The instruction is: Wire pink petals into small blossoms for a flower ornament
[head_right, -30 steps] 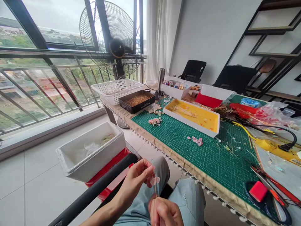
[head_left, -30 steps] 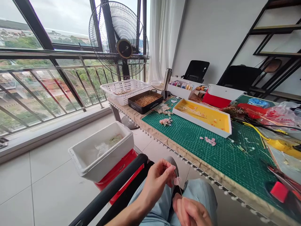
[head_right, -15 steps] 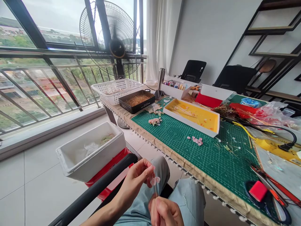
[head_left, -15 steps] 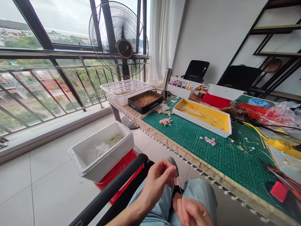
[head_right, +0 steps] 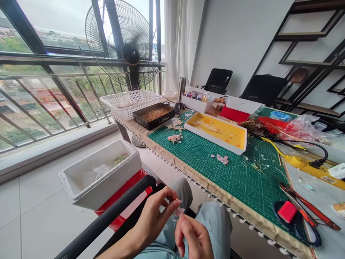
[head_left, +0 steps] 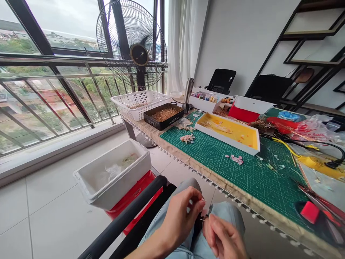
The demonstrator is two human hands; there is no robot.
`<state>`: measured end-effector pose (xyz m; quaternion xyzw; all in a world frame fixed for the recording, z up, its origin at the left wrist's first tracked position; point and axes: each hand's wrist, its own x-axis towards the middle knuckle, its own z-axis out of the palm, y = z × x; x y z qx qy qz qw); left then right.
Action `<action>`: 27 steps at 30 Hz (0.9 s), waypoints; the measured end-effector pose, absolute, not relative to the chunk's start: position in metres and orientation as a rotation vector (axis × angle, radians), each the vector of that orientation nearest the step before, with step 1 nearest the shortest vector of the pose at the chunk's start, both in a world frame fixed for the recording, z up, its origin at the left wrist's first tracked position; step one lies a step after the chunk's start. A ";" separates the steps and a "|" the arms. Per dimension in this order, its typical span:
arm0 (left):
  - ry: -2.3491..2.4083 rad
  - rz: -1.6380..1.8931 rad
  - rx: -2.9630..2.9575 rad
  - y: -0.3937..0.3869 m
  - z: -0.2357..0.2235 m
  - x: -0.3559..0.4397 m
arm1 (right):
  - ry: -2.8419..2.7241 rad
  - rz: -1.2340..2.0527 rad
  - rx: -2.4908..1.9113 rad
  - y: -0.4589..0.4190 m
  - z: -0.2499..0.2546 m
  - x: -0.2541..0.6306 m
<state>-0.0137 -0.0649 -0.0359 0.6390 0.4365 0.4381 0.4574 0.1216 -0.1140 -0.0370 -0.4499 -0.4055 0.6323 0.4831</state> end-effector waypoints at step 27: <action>0.989 0.824 1.667 -0.076 -0.030 -0.005 | -0.931 1.243 -1.253 -0.103 -0.052 0.135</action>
